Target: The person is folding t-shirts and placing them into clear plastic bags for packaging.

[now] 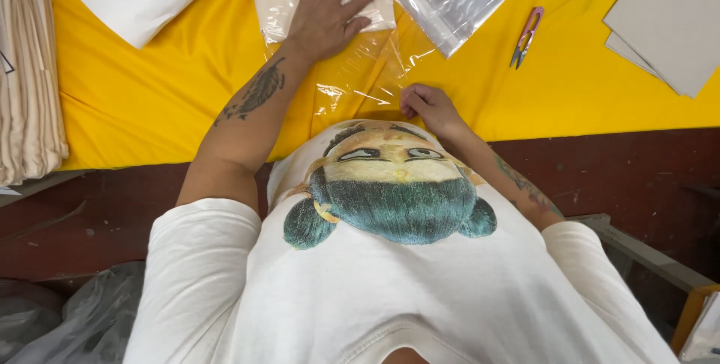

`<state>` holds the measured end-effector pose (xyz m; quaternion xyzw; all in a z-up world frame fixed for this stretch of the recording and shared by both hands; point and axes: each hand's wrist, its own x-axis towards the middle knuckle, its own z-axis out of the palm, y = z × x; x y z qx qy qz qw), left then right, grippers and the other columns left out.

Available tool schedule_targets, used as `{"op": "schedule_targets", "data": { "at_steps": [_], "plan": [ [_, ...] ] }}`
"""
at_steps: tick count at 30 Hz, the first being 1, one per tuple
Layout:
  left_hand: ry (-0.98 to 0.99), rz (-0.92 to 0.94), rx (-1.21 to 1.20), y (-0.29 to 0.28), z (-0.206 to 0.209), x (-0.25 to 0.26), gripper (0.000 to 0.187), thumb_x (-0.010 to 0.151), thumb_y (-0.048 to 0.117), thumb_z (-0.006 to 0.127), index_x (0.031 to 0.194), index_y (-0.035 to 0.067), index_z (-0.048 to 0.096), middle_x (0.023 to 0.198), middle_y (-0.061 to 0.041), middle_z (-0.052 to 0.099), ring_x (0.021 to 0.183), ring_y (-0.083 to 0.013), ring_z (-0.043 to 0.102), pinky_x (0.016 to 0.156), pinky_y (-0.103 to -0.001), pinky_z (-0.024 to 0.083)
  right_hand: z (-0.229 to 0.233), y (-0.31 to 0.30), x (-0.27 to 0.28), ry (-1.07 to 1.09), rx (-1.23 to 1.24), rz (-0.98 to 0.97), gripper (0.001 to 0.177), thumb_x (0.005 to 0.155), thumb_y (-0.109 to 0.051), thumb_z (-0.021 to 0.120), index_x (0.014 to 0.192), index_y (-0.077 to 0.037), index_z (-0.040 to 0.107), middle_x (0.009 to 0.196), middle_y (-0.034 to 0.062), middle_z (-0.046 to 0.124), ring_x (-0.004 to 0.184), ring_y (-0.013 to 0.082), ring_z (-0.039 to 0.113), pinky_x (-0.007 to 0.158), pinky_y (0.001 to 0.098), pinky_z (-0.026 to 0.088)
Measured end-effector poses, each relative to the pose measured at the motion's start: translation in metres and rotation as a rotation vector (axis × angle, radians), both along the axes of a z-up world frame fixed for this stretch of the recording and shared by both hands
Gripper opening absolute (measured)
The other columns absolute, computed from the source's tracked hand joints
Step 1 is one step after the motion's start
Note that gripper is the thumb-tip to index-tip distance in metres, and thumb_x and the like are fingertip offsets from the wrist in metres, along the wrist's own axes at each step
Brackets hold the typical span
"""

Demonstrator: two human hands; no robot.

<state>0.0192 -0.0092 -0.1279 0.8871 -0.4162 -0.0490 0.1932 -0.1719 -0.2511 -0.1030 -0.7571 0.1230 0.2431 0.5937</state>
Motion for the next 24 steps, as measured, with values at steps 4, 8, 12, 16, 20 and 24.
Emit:
{"op": "schedule_targets", "data": {
  "at_steps": [4, 8, 12, 16, 20, 24],
  "plan": [
    [-0.091, -0.173, -0.075, 0.008, -0.016, -0.015, 0.046, 0.118, 0.039, 0.043, 0.163, 0.034, 0.033, 0.171, -0.007, 0.019, 0.155, -0.0444, 0.013, 0.113, -0.08, 0.0, 0.022, -0.014, -0.01, -0.071, 0.168, 0.048, 0.024, 0.111, -0.025, 0.047, 0.105, -0.008, 0.063, 0.098, 0.0049, 0.065, 0.092, 0.0161, 0.062, 0.09, 0.0276, 0.049],
    [-0.008, -0.371, -0.087, 0.007, -0.019, -0.05, 0.052, 0.118, 0.043, 0.03, 0.158, 0.017, 0.051, 0.169, -0.003, 0.037, 0.161, -0.0306, 0.014, 0.124, -0.061, -0.01, -0.011, -0.031, 0.003, -0.822, -0.71, 0.383, 0.048, 0.098, -0.015, 0.072, 0.142, -0.008, 0.056, 0.133, 0.0201, 0.055, 0.121, 0.0395, 0.054, 0.103, 0.0511, 0.046],
    [-0.019, -0.317, -0.445, -0.011, -0.01, -0.043, 0.038, 0.115, 0.025, 0.043, 0.134, 0.002, 0.066, 0.131, -0.016, 0.071, 0.124, -0.0358, 0.063, 0.113, -0.05, 0.045, -0.013, -0.013, 0.024, -0.952, -0.757, 0.496, 0.047, 0.098, -0.013, 0.064, 0.144, -0.01, 0.055, 0.143, 0.0186, 0.053, 0.127, 0.0388, 0.052, 0.108, 0.0518, 0.043],
    [-0.111, -0.204, -0.255, -0.021, -0.028, -0.019, 0.045, 0.118, 0.028, 0.042, 0.148, 0.0, 0.059, 0.153, -0.018, 0.056, 0.145, -0.0374, 0.041, 0.122, -0.056, 0.015, -0.017, -0.007, 0.036, -1.122, -0.836, 0.553, 0.031, 0.103, -0.015, 0.066, 0.134, -0.013, 0.063, 0.15, 0.0147, 0.051, 0.136, 0.0362, 0.05, 0.113, 0.049, 0.041],
    [0.148, -0.239, -0.053, -0.029, -0.005, -0.014, 0.051, 0.114, 0.046, 0.028, 0.146, 0.024, 0.061, 0.159, -0.012, 0.047, 0.152, -0.0382, 0.025, 0.118, -0.063, -0.005, -0.03, -0.003, 0.043, -1.227, -1.038, 0.485, 0.016, 0.103, -0.027, 0.075, 0.117, -0.022, 0.074, 0.148, 0.0048, 0.057, 0.129, 0.0278, 0.057, 0.103, 0.046, 0.039],
    [-0.09, -0.197, -0.378, 0.008, -0.004, -0.009, 0.034, 0.116, 0.025, 0.053, 0.143, 0.011, 0.067, 0.157, -0.014, 0.05, 0.147, -0.0419, 0.036, 0.118, -0.067, 0.013, -0.015, -0.004, 0.049, -1.355, -0.931, 0.527, 0.003, 0.103, -0.019, 0.073, 0.104, -0.016, 0.075, 0.133, 0.0026, 0.067, 0.119, 0.0253, 0.061, 0.093, 0.0443, 0.037]
  ]
}}
